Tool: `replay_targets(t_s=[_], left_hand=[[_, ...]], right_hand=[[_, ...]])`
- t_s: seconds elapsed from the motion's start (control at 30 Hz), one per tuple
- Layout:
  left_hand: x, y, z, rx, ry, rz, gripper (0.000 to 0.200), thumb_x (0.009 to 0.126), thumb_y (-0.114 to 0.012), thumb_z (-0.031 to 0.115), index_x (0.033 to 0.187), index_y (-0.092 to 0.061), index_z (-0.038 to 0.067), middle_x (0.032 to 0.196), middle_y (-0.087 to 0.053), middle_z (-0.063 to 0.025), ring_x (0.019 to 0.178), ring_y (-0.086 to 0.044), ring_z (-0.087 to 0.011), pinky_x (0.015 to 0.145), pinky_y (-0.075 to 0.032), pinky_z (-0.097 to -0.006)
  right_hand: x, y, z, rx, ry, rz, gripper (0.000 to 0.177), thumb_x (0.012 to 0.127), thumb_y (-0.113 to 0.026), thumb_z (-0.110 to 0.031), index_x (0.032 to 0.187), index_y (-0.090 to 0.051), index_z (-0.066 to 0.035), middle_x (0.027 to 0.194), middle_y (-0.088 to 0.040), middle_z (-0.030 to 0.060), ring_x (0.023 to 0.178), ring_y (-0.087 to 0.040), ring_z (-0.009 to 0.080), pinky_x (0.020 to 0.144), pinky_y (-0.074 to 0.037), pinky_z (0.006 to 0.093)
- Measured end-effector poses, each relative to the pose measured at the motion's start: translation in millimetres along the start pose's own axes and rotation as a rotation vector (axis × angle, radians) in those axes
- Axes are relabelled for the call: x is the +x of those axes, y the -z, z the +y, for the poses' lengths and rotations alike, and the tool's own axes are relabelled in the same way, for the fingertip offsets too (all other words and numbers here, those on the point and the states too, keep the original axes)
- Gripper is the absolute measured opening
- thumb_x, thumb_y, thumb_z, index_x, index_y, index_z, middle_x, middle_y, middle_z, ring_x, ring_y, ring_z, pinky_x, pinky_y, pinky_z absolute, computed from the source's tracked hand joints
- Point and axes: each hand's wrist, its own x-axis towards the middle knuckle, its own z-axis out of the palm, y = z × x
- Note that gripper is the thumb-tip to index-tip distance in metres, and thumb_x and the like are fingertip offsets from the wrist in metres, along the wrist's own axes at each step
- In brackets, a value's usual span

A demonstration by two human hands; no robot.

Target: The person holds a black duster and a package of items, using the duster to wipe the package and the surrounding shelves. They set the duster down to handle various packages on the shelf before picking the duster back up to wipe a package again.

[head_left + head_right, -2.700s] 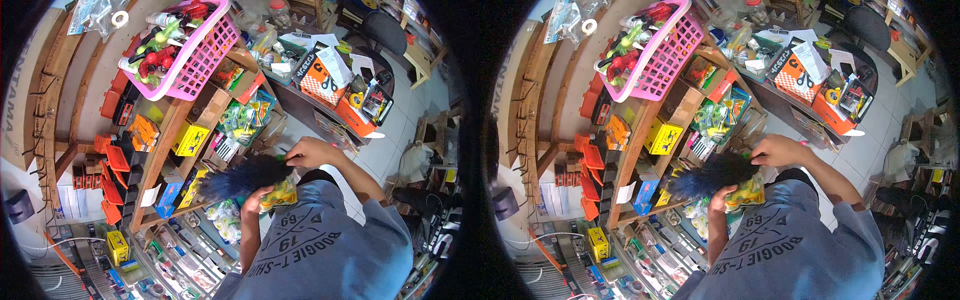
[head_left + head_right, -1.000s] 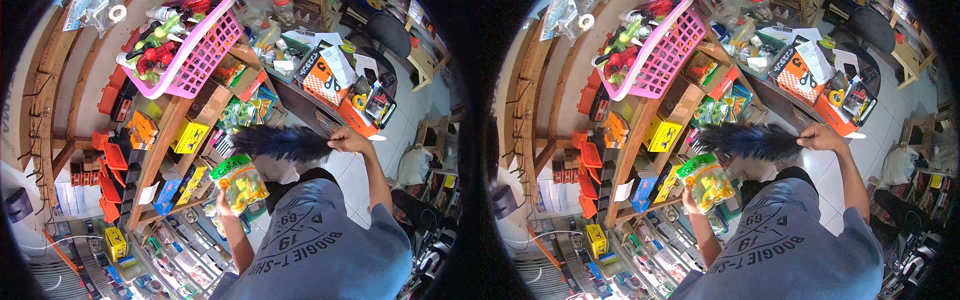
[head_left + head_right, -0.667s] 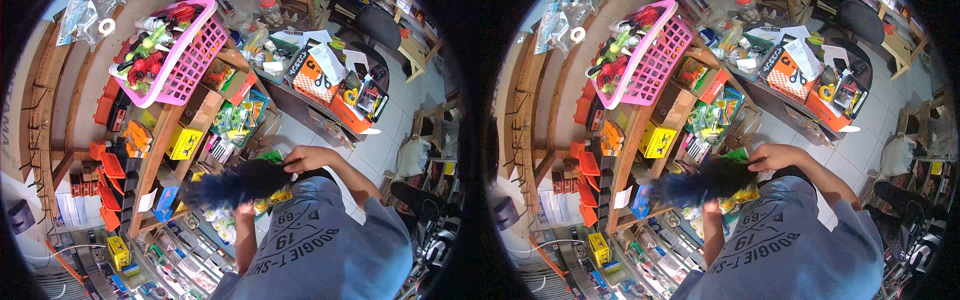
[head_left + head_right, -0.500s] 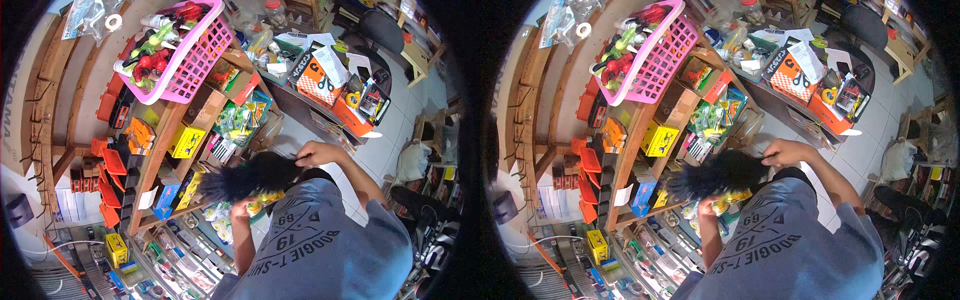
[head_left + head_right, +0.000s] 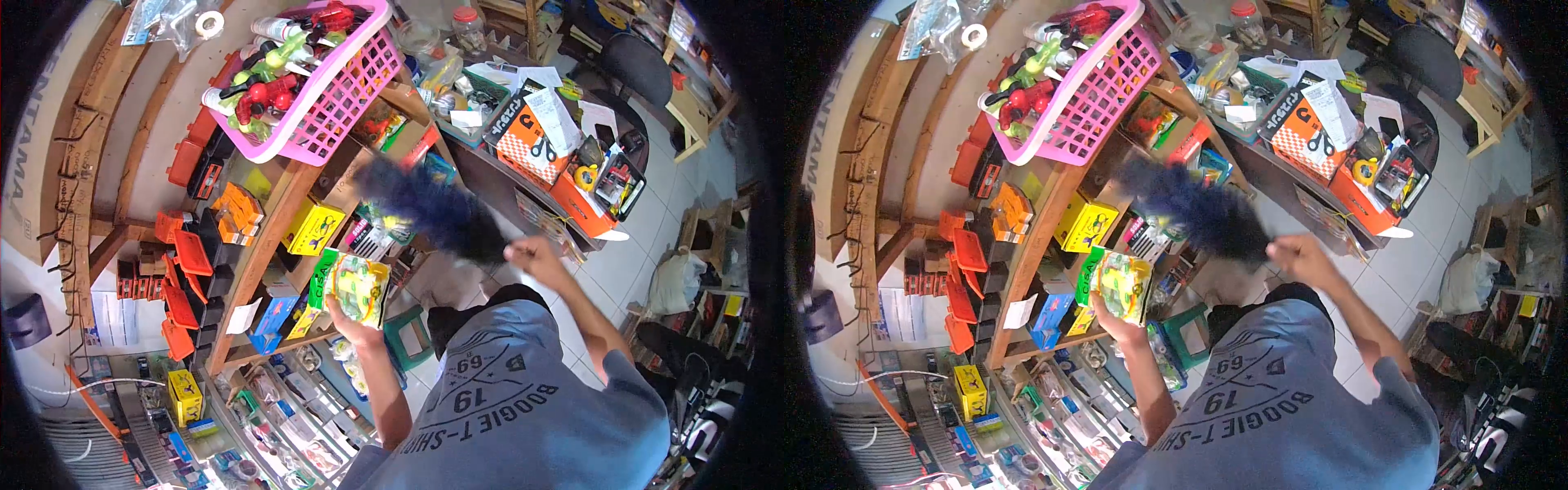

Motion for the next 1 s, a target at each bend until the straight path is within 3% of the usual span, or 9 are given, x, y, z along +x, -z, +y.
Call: replay_targets(t_s=[0.17, 0.27, 0.57, 0.7, 0.73, 0.8, 0.87, 0.93, 1.0], left_hand=[[10.4, -11.6, -18.3, 0.143, 0.056, 0.104, 0.071, 0.087, -0.049, 0.058, 0.139, -0.04, 0.009, 0.135, -0.05, -0.0089, 0.124, -0.047, -0.0276, 0.107, -0.034, -0.0477], [5.1, -22.3, -46.9, -0.107, 0.003, -0.321, 0.075, 0.086, -0.045, 0.063, 0.143, -0.034, 0.016, 0.142, -0.041, -0.0059, 0.13, -0.038, -0.0297, 0.111, -0.025, -0.0505], [36.2, 2.8, -20.3, -0.952, 0.063, -0.483, 0.064, 0.095, -0.029, 0.059, 0.139, -0.04, 0.014, 0.142, -0.041, -0.0104, 0.129, -0.039, -0.0314, 0.111, -0.02, -0.056], [17.9, -15.1, -10.6, -0.311, -0.019, -0.447, 0.07, 0.092, -0.031, 0.064, 0.139, -0.041, 0.012, 0.14, -0.044, -0.0079, 0.128, -0.04, -0.0287, 0.107, -0.027, -0.0568], [6.9, -33.1, -23.1, -0.138, -0.189, -0.14, 0.07, 0.092, -0.032, 0.063, 0.139, -0.041, 0.011, 0.137, -0.047, -0.0068, 0.125, -0.044, -0.0279, 0.107, -0.031, -0.053], [2.3, -41.5, -29.0, -0.621, 0.067, -0.528, 0.068, 0.093, -0.034, 0.061, 0.139, -0.04, 0.012, 0.138, -0.046, -0.0067, 0.128, -0.042, -0.0264, 0.11, -0.028, -0.0472], [-11.2, -65.9, -26.9, -0.166, -0.017, 0.009, 0.06, 0.094, -0.037, 0.058, 0.133, -0.048, 0.014, 0.128, -0.055, -0.0048, 0.115, -0.053, -0.0247, 0.101, -0.041, -0.0428], [8.8, -29.8, -20.1, -0.414, 0.133, -0.45, 0.054, 0.096, -0.038, 0.054, 0.124, -0.053, 0.011, 0.117, -0.061, -0.0063, 0.102, -0.059, -0.0235, 0.092, -0.047, -0.0402], [17.2, -21.4, -15.9, -0.225, 0.05, 0.011, 0.052, 0.095, -0.04, 0.053, 0.121, -0.054, 0.01, 0.115, -0.061, -0.007, 0.099, -0.06, -0.022, 0.086, -0.05, -0.0403]], right_hand=[[-36.0, -62.6, -25.2, -0.198, -0.034, -0.28, 0.031, 0.091, -0.06, -0.029, 0.085, -0.06, 0.001, 0.065, -0.056, 0.0162, 0.062, -0.053, 0.0153, 0.06, -0.044, 0.0376], [-32.3, -84.4, -41.1, -0.23, -0.03, -0.166, 0.033, 0.09, -0.058, -0.033, 0.096, -0.065, -0.001, 0.081, -0.062, 0.024, 0.076, -0.062, 0.0401, 0.065, -0.047, 0.041], [-52.1, -49.2, -49.4, -0.412, 0.097, -0.222, 0.025, 0.09, -0.058, -0.028, 0.095, -0.066, -0.004, 0.078, -0.062, 0.022, 0.075, -0.062, 0.0383, 0.066, -0.047, 0.0414], [-61.7, -39.0, -14.3, -0.278, 0.059, -0.239, 0.02, 0.089, -0.06, -0.023, 0.091, -0.065, -0.003, 0.073, -0.058, 0.022, 0.06, -0.055, 0.0326, 0.058, -0.042, 0.0378], [-59.4, -42.1, -18.2, -0.282, 0.055, -0.247, 0.02, 0.089, -0.06, -0.023, 0.091, -0.065, -0.003, 0.073, -0.058, 0.022, 0.06, -0.055, 0.0326, 0.058, -0.042, 0.0378], [-49.0, -53.3, -34.1, -0.261, 0.035, -0.099, 0.023, 0.089, -0.061, -0.023, 0.085, -0.062, -0.001, 0.066, -0.054, 0.0205, 0.053, -0.049, 0.0307, 0.054, -0.04, 0.0382], [-33.5, -56.3, -28.2, -0.275, 0.035, -0.062, 0.022, 0.088, -0.062, -0.022, 0.084, -0.062, -0.001, 0.062, -0.052, 0.02, 0.049, -0.048, 0.0285, 0.051, -0.039, 0.038], [-22.4, -58.7, -19.7, -0.215, 0.11, 0.013, 0.018, 0.087, -0.063, -0.022, 0.089, -0.066, -0.003, 0.064, -0.054, 0.0205, 0.05, -0.054, 0.0272, 0.051, -0.041, 0.0369], [-27.2, -47.6, -25.6, -0.263, 0.1, -0.058, 0.018, 0.087, -0.063, -0.021, 0.09, -0.066, -0.004, 0.062, -0.053, 0.0196, 0.049, -0.052, 0.0238, 0.051, -0.041, 0.0358]])
